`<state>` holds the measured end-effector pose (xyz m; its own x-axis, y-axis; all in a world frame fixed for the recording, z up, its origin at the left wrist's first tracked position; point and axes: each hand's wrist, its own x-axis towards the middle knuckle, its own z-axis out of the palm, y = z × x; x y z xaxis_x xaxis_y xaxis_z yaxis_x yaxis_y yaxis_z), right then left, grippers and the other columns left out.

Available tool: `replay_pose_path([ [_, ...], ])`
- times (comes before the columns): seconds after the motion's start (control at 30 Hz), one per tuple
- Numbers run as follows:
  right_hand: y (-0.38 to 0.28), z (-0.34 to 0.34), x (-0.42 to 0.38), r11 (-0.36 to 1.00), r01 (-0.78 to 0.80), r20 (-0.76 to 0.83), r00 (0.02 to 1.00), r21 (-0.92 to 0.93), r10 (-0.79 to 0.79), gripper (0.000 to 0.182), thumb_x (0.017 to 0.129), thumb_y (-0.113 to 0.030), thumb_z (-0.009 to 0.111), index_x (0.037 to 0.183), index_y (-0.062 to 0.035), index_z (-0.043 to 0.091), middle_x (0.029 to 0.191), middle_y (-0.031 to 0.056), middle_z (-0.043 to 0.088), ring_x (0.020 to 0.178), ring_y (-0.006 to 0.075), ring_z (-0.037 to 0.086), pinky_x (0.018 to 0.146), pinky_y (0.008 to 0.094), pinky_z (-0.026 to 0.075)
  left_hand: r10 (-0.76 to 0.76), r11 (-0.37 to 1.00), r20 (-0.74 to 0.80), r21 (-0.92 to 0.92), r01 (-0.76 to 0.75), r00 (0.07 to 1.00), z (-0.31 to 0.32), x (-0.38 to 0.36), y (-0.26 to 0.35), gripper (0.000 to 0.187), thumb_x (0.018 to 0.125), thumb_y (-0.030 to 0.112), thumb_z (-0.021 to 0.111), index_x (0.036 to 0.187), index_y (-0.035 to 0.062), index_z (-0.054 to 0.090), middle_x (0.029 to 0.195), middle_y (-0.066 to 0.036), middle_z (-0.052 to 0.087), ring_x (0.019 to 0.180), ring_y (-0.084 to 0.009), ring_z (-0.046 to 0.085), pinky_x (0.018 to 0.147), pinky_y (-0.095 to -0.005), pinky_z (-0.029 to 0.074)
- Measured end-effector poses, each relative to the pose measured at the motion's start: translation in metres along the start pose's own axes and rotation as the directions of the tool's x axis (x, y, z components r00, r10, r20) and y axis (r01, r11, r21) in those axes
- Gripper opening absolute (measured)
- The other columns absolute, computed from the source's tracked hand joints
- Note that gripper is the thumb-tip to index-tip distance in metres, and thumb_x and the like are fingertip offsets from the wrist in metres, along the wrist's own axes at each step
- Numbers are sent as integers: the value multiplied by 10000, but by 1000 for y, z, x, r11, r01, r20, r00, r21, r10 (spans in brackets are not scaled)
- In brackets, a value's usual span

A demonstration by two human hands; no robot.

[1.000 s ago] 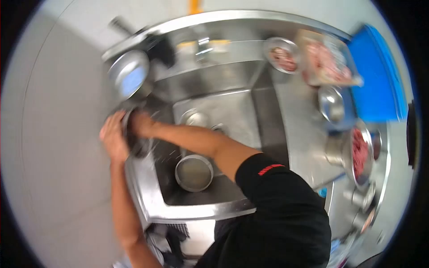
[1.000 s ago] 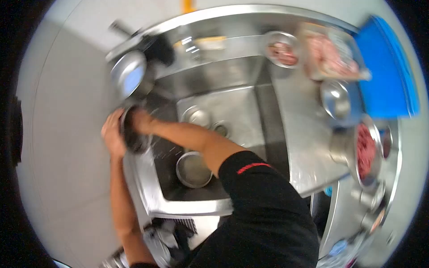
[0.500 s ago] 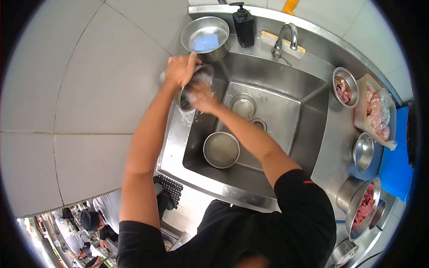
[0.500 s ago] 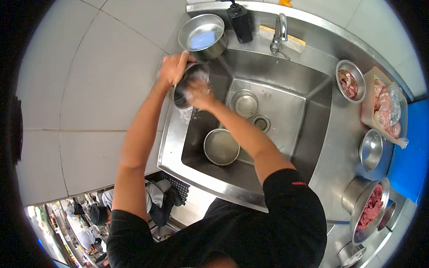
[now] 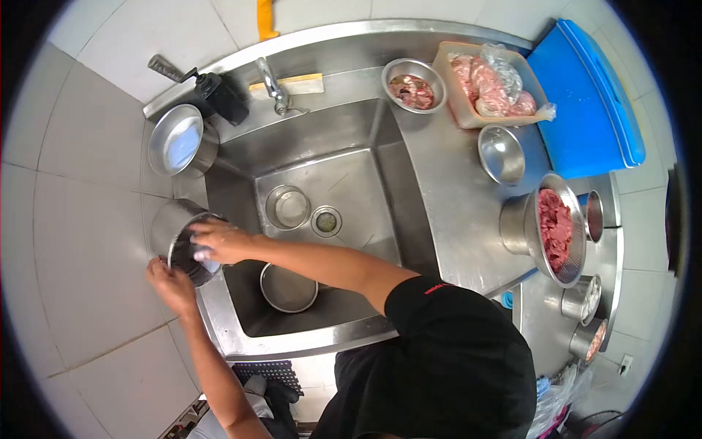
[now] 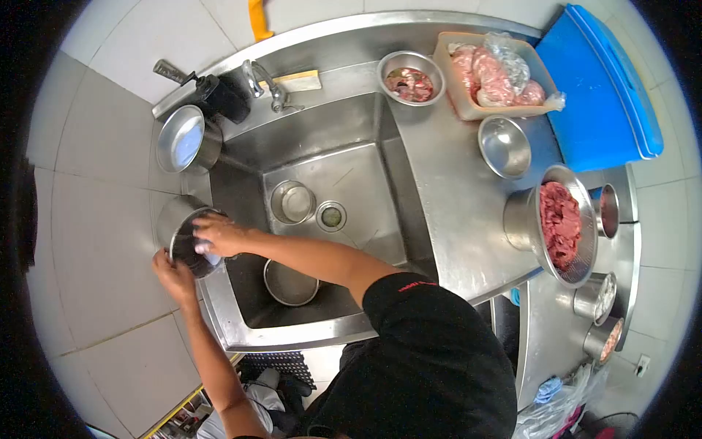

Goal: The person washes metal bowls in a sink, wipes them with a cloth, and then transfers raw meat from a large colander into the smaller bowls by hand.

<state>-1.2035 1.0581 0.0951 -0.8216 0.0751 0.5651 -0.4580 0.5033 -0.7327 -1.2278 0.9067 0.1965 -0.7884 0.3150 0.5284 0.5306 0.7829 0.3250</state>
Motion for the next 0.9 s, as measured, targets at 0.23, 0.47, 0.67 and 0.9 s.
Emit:
replay_pose_path([
  [0.23, 10, -248, -81, 723, -518, -423, 588, 458, 689, 397, 921, -424, 480, 1002, -49, 578, 870, 73, 640, 686, 124, 626, 557, 240, 494, -372, 863, 327, -221, 453, 869, -9, -19, -8, 28, 735, -15, 498, 754, -36, 500, 756, -103, 586, 647, -191, 528, 613, -326, 430],
  [0.47, 78, -397, -132, 414, -472, -458, 23, 779, 888, 397, 912, -378, 508, 957, 16, 513, 717, 122, 625, 505, 135, 575, 355, 220, 385, -433, 676, 467, -397, 620, 771, -29, -91, 28, 19, 734, 13, 500, 723, 0, 492, 656, -12, 504, 620, -93, 450, 565, -268, 383],
  [0.67, 95, -411, -125, 462, -485, -505, 47, 743, 862, 230, 894, -218, 478, 882, 1, 547, 680, 108, 612, 469, 125, 549, 337, 211, 362, -523, 424, 478, -573, 702, 706, -75, -155, 36, 134, 744, -15, 483, 860, -17, 549, 793, -18, 566, 732, -87, 480, 678, -232, 384],
  [0.9, 112, -411, -119, 467, -482, -541, -16, 741, 841, 214, 844, -173, 550, 737, 11, 526, 583, 78, 531, 423, 138, 498, 311, 252, 328, -614, 302, 401, -676, 672, 680, -149, -224, 26, 160, 759, -30, 487, 906, -15, 549, 855, -28, 580, 759, -99, 501, 724, -229, 406],
])
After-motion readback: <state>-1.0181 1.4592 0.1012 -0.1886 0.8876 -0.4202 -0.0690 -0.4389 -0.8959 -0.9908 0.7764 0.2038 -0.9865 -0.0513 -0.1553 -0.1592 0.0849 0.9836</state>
